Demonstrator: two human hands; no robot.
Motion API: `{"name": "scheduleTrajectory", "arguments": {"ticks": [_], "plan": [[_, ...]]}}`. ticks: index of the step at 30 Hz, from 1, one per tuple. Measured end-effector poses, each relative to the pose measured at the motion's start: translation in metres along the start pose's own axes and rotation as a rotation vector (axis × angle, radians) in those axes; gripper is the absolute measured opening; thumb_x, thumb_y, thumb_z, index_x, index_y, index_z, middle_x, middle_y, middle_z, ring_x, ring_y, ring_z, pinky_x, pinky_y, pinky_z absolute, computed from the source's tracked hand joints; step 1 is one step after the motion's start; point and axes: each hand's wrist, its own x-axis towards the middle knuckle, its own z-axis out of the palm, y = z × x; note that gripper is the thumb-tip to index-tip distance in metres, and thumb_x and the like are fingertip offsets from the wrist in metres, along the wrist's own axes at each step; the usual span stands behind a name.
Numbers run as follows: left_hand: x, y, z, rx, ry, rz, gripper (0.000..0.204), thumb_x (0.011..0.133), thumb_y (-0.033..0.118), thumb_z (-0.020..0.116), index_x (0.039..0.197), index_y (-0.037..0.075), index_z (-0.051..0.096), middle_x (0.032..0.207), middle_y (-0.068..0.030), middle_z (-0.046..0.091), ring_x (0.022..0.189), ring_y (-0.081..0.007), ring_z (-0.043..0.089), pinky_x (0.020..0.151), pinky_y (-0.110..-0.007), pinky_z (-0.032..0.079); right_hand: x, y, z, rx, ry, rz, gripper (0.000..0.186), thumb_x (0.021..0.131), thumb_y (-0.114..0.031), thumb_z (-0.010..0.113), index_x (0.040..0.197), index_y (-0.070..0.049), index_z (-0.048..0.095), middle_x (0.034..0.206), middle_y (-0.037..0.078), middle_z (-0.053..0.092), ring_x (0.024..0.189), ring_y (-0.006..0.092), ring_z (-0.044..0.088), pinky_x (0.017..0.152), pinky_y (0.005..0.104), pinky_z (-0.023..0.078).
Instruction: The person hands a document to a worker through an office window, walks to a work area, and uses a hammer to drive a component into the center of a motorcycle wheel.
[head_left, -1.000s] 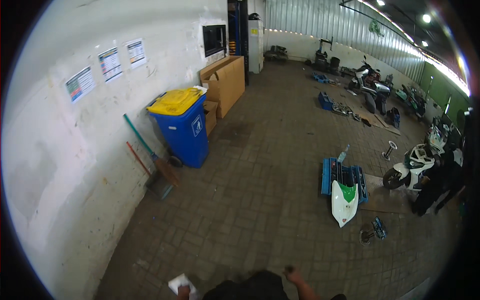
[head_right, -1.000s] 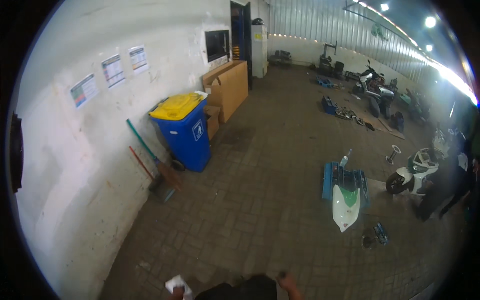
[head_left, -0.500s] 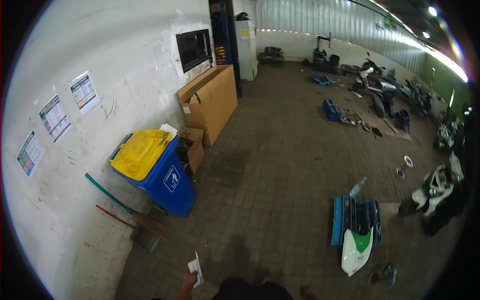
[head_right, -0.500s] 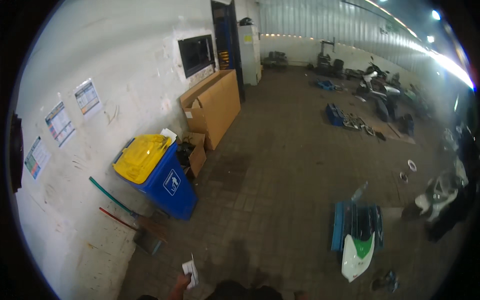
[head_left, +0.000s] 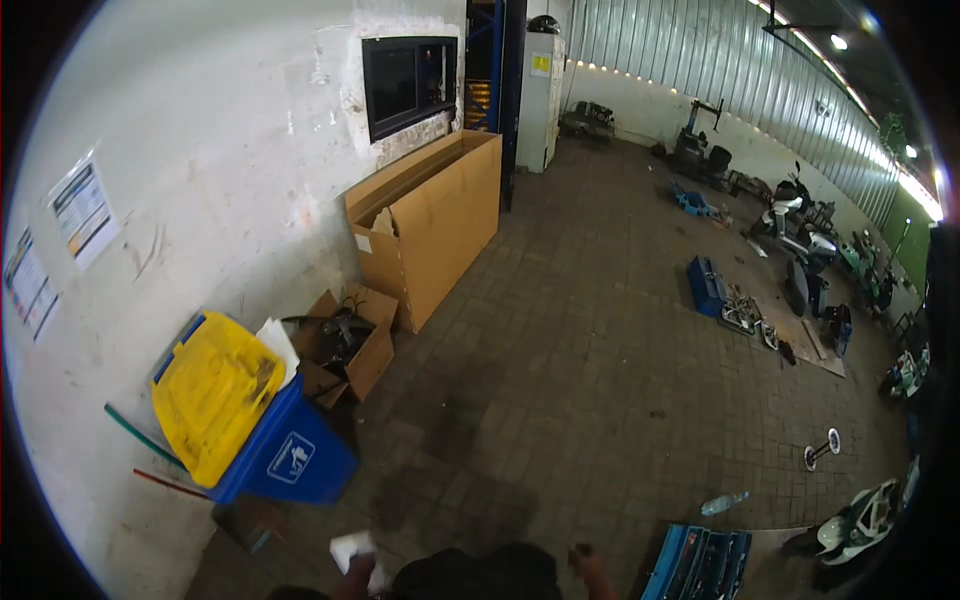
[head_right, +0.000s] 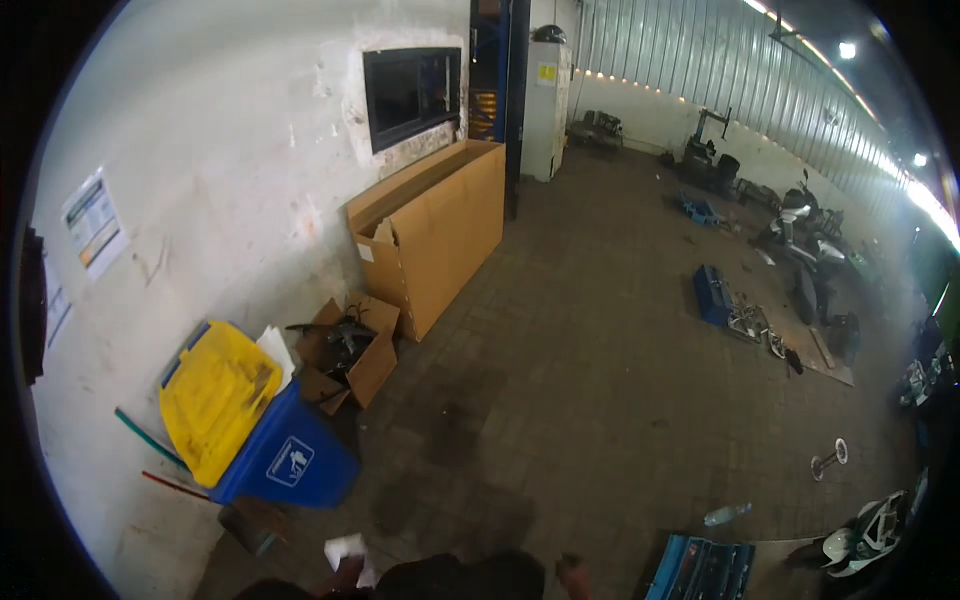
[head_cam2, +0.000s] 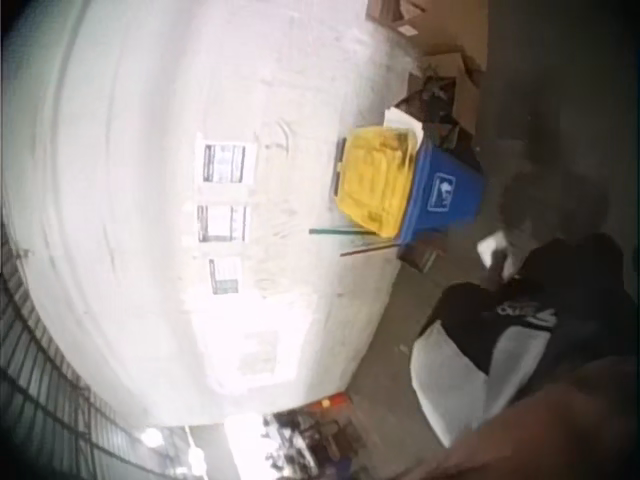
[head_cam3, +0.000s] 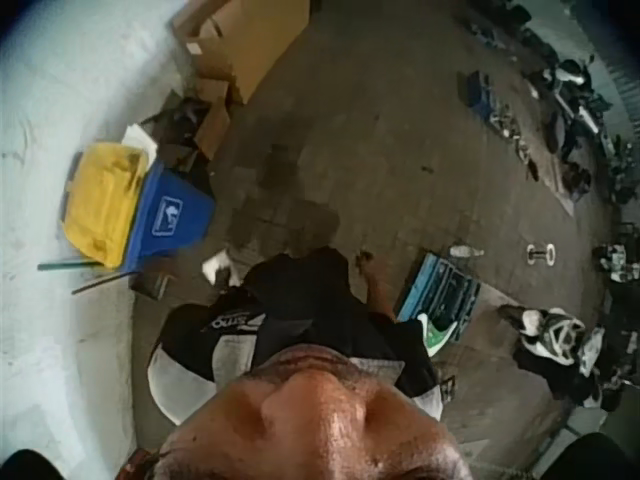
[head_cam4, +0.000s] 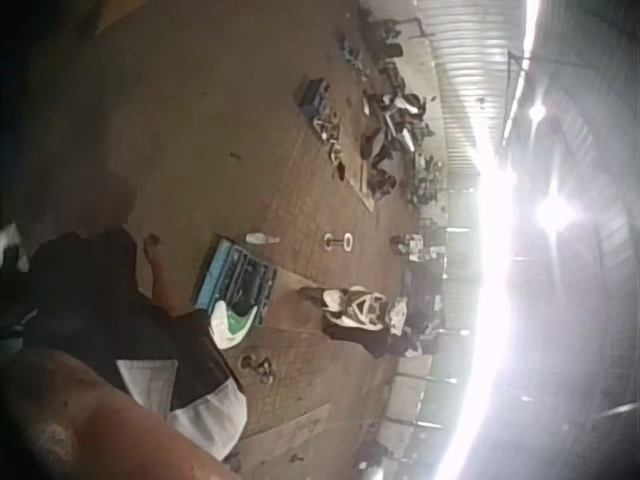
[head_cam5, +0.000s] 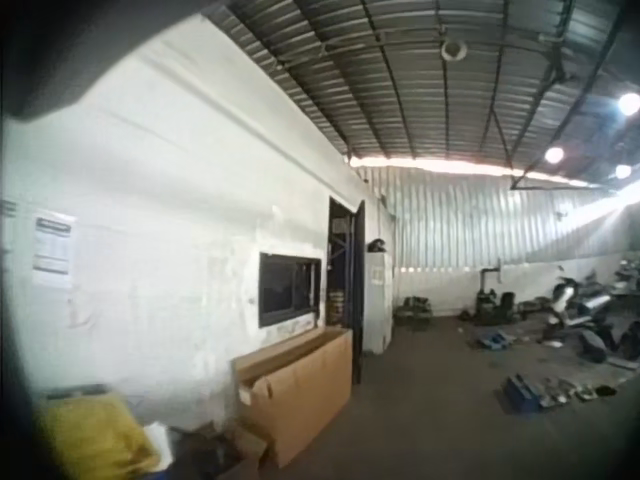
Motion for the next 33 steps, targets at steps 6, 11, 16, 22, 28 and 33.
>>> {"name": "scheduleTrajectory", "arguments": {"ticks": [6, 11, 16, 22, 28, 33], "plan": [[0.426, 0.1, -0.298, -1.27, 0.249, -0.384, 0.051, 0.086, 0.035, 0.065, 0.103, -0.013, 0.064, 0.098, -0.0334, 0.067, 0.1, -0.0475, 0.064, 0.085, -0.047, 0.05, 0.079, -0.003, -0.07, -0.143, -0.114, 0.246, 0.044, 0.098, -0.035, 0.056, 0.127, -0.002, 0.058, 0.109, 0.009, 0.066, 0.091, 0.0203, 0.061, 0.081, 0.0363, 0.051], [0.586, 0.138, -0.367, -1.507, 0.395, -0.212, 0.038, 0.091, 0.026, 0.065, 0.107, -0.009, 0.066, 0.101, -0.0258, 0.07, 0.099, -0.0338, 0.069, 0.083, -0.042, 0.051, 0.197, -0.146, -0.113, -0.132, -0.168, 0.241, 0.045, 0.098, -0.034, 0.055, 0.128, -0.002, 0.056, 0.114, 0.011, 0.065, 0.097, 0.0234, 0.062, 0.084, 0.0391, 0.052], [0.694, 0.227, -0.445, -1.648, 0.125, -0.251, 0.033, 0.094, 0.018, 0.062, 0.116, -0.006, 0.064, 0.108, -0.0147, 0.071, 0.101, -0.0241, 0.067, 0.088, -0.038, 0.05, 0.371, -0.373, -0.227, -0.409, -0.056, -0.177, 0.046, 0.097, -0.034, 0.055, 0.13, -0.002, 0.054, 0.119, 0.013, 0.064, 0.104, 0.0265, 0.062, 0.088, 0.0419, 0.052], [0.848, 0.23, -0.543, -2.004, 0.178, -0.378, 0.03, 0.097, 0.02, 0.06, 0.116, -0.004, 0.065, 0.103, -0.0086, 0.07, 0.094, -0.0165, 0.065, 0.084, -0.035, 0.051, 0.373, -0.844, -0.281, 0.006, -0.088, -0.265, 0.062, 0.101, -0.048, 0.048, 0.137, 0.002, 0.047, 0.128, 0.018, 0.061, 0.116, 0.0318, 0.059, 0.097, 0.0465, 0.048], [1.079, 0.245, -0.606, -2.147, 0.057, -0.124, 0.034, 0.097, 0.026, 0.063, 0.119, 0.0, 0.065, 0.106, -0.005, 0.069, 0.1, -0.0148, 0.062, 0.088, -0.034, 0.05, 0.502, -1.004, -0.236, 0.212, -0.661, -0.422, 0.07, 0.102, -0.056, 0.037, 0.145, -0.001, 0.04, 0.141, 0.016, 0.051, 0.125, 0.0299, 0.053, 0.106, 0.0478, 0.042], [1.224, 0.244, -0.724, -1.915, -0.279, 0.199, 0.041, 0.097, 0.036, 0.063, 0.12, 0.003, 0.064, 0.108, -0.0057, 0.068, 0.102, -0.0149, 0.06, 0.087, -0.033, 0.048, 0.491, -1.139, -0.213, 0.761, -0.825, -0.417, 0.078, 0.094, -0.061, 0.049, 0.144, -0.001, 0.041, 0.14, 0.017, 0.052, 0.126, 0.0334, 0.052, 0.107, 0.0517, 0.039]]}}
